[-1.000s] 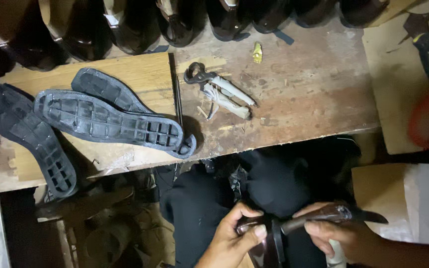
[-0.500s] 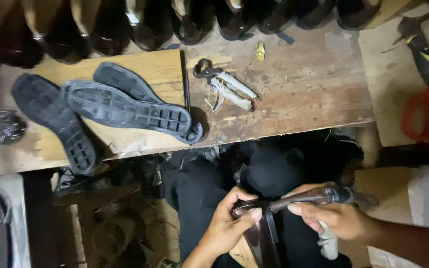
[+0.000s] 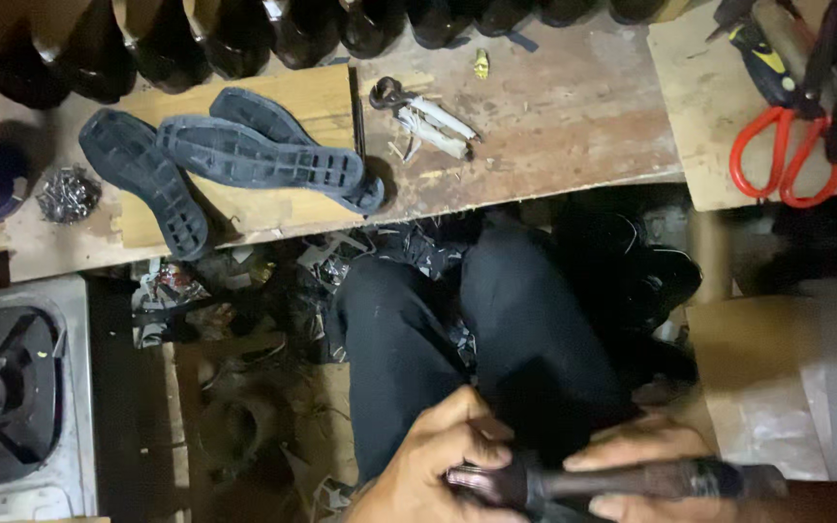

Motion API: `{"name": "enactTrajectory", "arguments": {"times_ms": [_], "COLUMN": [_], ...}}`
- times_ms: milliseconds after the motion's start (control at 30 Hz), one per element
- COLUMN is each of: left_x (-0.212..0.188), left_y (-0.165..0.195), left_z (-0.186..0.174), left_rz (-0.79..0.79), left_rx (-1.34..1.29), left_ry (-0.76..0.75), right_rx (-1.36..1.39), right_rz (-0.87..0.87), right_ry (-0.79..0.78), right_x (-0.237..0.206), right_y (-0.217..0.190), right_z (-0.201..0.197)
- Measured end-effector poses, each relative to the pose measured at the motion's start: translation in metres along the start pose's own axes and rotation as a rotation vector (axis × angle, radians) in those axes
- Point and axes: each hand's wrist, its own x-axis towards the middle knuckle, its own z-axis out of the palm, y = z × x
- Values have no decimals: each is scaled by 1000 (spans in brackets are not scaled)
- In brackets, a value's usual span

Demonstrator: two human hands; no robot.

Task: The person repeatedly picks up a shoe upper from a shelf, places a rubber sole onto it, presses the sole into place by hand, and uses a hammer to tap around the edges. The person then returns the shoe to the shelf and repeats the process with another shoe.

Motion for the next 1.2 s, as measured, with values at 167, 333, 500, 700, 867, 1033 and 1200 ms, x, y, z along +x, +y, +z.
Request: {"name": "enactTrajectory", "arguments": {"times_ms": [167,333,500,700,867,1033,1200], "left_x": [-14,-18,-24,-52,-56,-45,-51], "left_y": [12,26,23,19,-15,-71,-98], "left_z": [10,13,20,13,41,66,78], "left_rz": [53,-23,-31,-379,-880,-736,-742], "left_rx": [82,81,87,-248,-1292,-1371,-1291], "left_ry": [-102,121,186,567,604,666,828], "right_rx": [303,76,-357,-468,-693,-88,314], "right_rz": [228,231,-124,-410,-475,373,780], "right_ry": [-153,72,98,235,86,273,434], "right_x": [-11,8,59,79,83,41,-2], "right_y": [9,-26,-48,-73,-63,-11,27], "right_z": [4,5,33,7,27,33,42]}}
